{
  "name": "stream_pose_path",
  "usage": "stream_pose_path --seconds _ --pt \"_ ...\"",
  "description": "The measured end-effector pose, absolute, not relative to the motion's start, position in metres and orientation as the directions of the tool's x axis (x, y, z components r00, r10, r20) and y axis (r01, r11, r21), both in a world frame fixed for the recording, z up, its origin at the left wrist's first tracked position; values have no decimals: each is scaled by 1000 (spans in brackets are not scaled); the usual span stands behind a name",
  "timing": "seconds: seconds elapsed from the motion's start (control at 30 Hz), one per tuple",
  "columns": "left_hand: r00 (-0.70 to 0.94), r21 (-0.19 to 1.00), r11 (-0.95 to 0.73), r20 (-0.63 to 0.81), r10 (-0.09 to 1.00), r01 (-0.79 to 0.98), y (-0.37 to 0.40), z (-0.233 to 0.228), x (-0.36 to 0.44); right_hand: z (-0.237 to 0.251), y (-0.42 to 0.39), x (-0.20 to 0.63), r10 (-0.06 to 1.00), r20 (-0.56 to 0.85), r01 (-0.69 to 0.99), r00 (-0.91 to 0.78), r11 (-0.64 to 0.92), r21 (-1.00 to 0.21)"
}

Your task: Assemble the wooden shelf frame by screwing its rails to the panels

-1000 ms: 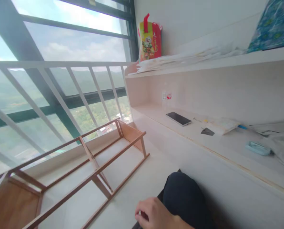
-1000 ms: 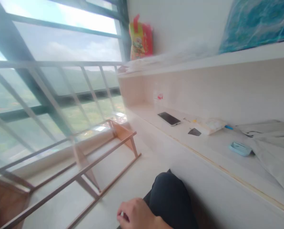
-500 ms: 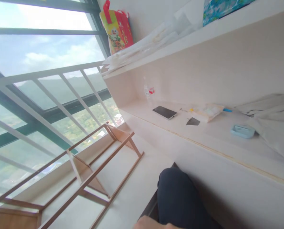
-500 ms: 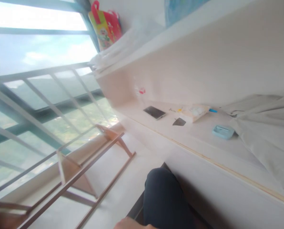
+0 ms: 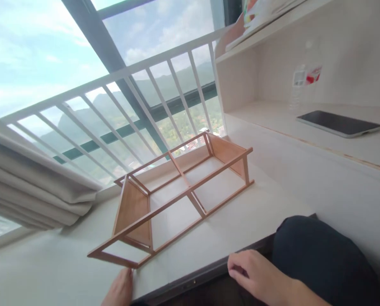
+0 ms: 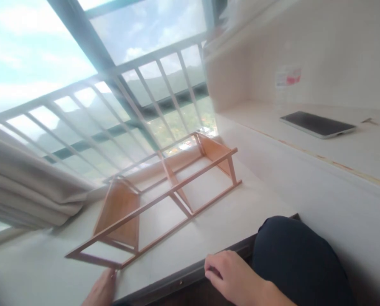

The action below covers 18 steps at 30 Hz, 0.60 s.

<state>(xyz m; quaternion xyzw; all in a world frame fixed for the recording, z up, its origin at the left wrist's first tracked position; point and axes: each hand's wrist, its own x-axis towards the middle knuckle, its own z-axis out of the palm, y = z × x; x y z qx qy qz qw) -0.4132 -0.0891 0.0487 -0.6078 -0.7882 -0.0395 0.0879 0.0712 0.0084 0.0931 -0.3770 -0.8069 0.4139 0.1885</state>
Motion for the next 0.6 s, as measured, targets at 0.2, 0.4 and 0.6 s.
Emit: stream_pose_path --seconds 0.2,0.4,0.6 --pt "-184 -118 231 318 930 966 -130 15 -399 85 4 69 680 -128 470 -722 346 -812" --pt "-171 -177 244 350 921 953 -155 0 -388 70 2 70 624 -179 472 -760 341 -813" --pt "-96 -149 155 343 934 977 -161 -6 -384 68 3 69 617 -203 476 -760 316 -821"
